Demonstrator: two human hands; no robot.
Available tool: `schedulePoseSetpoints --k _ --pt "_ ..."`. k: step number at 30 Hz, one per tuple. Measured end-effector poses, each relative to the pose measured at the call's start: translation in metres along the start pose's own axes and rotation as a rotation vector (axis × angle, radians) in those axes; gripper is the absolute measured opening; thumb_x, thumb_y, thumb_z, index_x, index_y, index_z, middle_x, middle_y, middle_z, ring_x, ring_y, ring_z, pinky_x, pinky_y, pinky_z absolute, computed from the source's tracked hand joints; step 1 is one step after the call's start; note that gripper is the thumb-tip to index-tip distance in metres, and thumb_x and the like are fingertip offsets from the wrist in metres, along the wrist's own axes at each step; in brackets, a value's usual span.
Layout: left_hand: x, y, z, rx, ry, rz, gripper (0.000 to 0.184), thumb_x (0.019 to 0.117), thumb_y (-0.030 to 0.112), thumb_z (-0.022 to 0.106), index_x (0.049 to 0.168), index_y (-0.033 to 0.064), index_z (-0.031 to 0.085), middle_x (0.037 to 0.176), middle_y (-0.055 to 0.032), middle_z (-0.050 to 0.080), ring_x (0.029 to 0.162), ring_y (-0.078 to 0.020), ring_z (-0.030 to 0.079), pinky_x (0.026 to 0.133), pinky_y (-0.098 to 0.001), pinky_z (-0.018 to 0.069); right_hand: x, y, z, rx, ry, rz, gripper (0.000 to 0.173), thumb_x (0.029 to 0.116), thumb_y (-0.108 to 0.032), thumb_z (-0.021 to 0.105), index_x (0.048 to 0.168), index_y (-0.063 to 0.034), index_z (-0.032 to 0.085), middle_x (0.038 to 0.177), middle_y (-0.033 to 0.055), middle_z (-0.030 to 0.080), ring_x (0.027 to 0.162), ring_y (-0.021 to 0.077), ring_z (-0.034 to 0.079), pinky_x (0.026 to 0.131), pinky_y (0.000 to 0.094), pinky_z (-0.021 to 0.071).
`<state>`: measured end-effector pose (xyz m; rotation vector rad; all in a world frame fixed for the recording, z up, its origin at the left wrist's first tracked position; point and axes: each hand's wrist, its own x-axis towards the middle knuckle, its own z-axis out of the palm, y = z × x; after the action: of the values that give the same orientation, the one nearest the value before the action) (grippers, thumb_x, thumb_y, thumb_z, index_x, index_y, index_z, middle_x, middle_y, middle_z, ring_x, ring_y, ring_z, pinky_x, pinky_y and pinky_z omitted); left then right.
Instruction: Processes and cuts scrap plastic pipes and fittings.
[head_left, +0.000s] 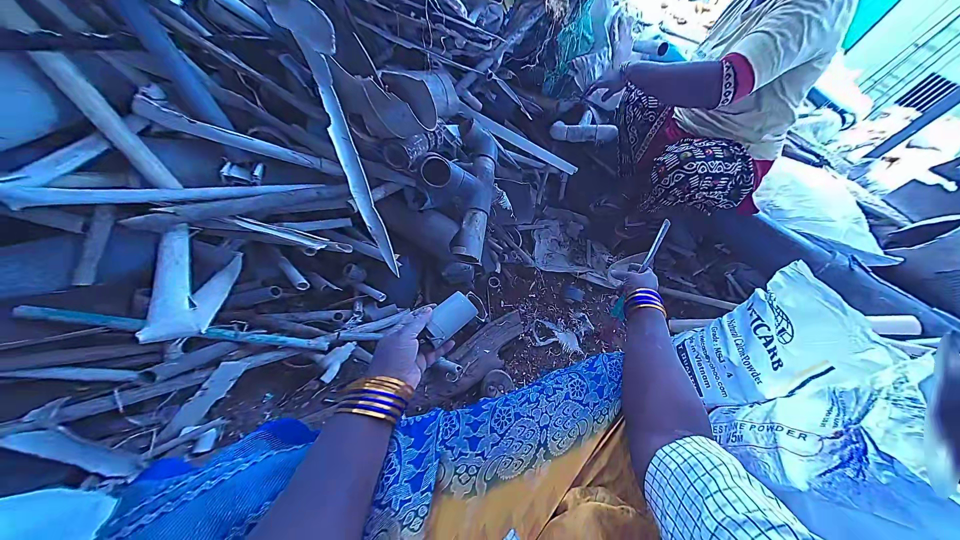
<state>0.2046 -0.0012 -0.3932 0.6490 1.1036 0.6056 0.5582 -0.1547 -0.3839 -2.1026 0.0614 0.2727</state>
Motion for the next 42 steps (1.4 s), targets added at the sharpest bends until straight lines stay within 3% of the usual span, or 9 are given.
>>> schedulePoseSetpoints --k 2,6,12,16,20,23,28,37,42 --pt "-0.002 0.001 0.001 -0.020 -0.011 -0.001 0.031 0.1100 0.020 0.048 0.136 0.0053 0.056 0.128 -0.0180 0.059 0.104 -0.0291 0.067 0.079 -0.0411 0.0594 0.000 0.002 0.002 -0.011 -0.052 -0.056 0.049 0.0900 -0.021 0.080 0.131 -0.0038 0.062 0.116 0.0215 0.066 0.091 0.0308 0.063 0.081 0.0501 0.0526" --pt "-0.008 0.003 0.003 -0.092 -0.051 -0.001 0.036 0.1113 0.027 0.045 0.137 0.0032 0.054 0.119 -0.0193 0.063 0.093 -0.0275 0.069 0.073 -0.0371 0.0605 -0.063 -0.014 0.021 0.004 -0.504 -0.177 0.029 0.1022 -0.022 0.065 0.127 -0.0069 0.063 0.092 0.0053 0.069 0.060 0.0061 0.051 0.055 0.0240 0.0427" --pt "-0.014 -0.004 0.000 -0.081 -0.238 0.031 0.044 0.1130 0.033 0.037 0.137 -0.0016 0.051 0.115 -0.0198 0.067 0.096 -0.0267 0.072 0.080 -0.0399 0.0624 -0.191 -0.008 0.074 -0.024 -1.036 -0.333 0.072 0.0885 -0.020 0.078 0.147 -0.0026 0.039 0.105 0.0086 0.063 0.067 0.0067 0.055 0.058 0.0242 0.0474" --pt "-0.020 -0.005 -0.007 0.197 -0.195 0.126 0.049 0.1140 0.035 0.031 0.140 -0.0019 0.050 0.123 -0.0200 0.064 0.101 -0.0239 0.071 0.083 -0.0382 0.0618 -0.220 0.006 0.099 0.301 -1.020 -0.202 0.053 0.0868 -0.006 0.074 0.131 0.0010 0.045 0.087 0.0052 0.061 0.056 0.0060 0.054 0.049 0.0207 0.0471" --pt "-0.013 -0.006 -0.022 0.619 -0.181 0.527 0.043 0.1110 0.021 0.045 0.144 -0.0059 0.052 0.146 -0.0229 0.056 0.134 -0.0232 0.056 0.114 -0.0356 0.0418 -0.207 -0.002 0.112 0.326 -0.914 -0.200 0.049 0.0907 -0.007 0.073 0.131 0.0014 0.047 0.089 0.0060 0.061 0.059 0.0061 0.055 0.052 0.0209 0.0482" --pt "-0.007 -0.014 -0.027 0.796 -0.080 0.850 0.034 0.0997 0.017 0.066 0.127 -0.0038 0.069 0.132 -0.0215 0.067 0.126 -0.0290 0.064 0.111 -0.0397 0.0463 -0.207 -0.005 0.117 0.331 -0.928 -0.184 0.047 0.0894 -0.004 0.073 0.128 0.0010 0.048 0.087 0.0064 0.062 0.056 0.0060 0.054 0.050 0.0203 0.0472" --pt "-0.001 -0.018 -0.029 0.845 0.009 1.083 0.017 0.0956 0.006 0.066 0.103 -0.0036 0.078 0.109 -0.0193 0.076 0.105 -0.0285 0.075 0.097 -0.0396 0.0570 -0.211 0.001 0.121 0.356 -0.915 -0.213 0.050 0.0901 -0.012 0.074 0.129 0.0005 0.046 0.087 0.0050 0.061 0.055 0.0049 0.054 0.049 0.0199 0.0476" --pt "-0.013 0.007 -0.017 0.755 0.143 0.693 0.025 0.1042 0.011 0.058 0.116 -0.0078 0.068 0.110 -0.0211 0.072 0.102 -0.0233 0.070 0.096 -0.0382 0.0519 -0.207 0.002 0.119 0.587 -1.063 -0.153 0.042 0.0817 -0.017 0.064 0.119 -0.0047 0.048 0.073 -0.0009 0.064 0.049 0.0028 0.053 0.045 0.0181 0.0446" --pt "0.020 0.033 -0.046 0.834 0.369 0.373 0.032 0.1091 0.018 0.051 0.127 -0.0055 0.063 0.118 -0.0237 0.069 0.104 -0.0303 0.070 0.099 -0.0456 0.0520 -0.205 0.000 0.097 0.993 -1.372 -0.028 0.064 0.0569 -0.050 0.094 0.102 -0.0110 0.072 0.089 0.0071 0.078 0.079 0.0168 0.076 0.071 0.0321 0.0637"
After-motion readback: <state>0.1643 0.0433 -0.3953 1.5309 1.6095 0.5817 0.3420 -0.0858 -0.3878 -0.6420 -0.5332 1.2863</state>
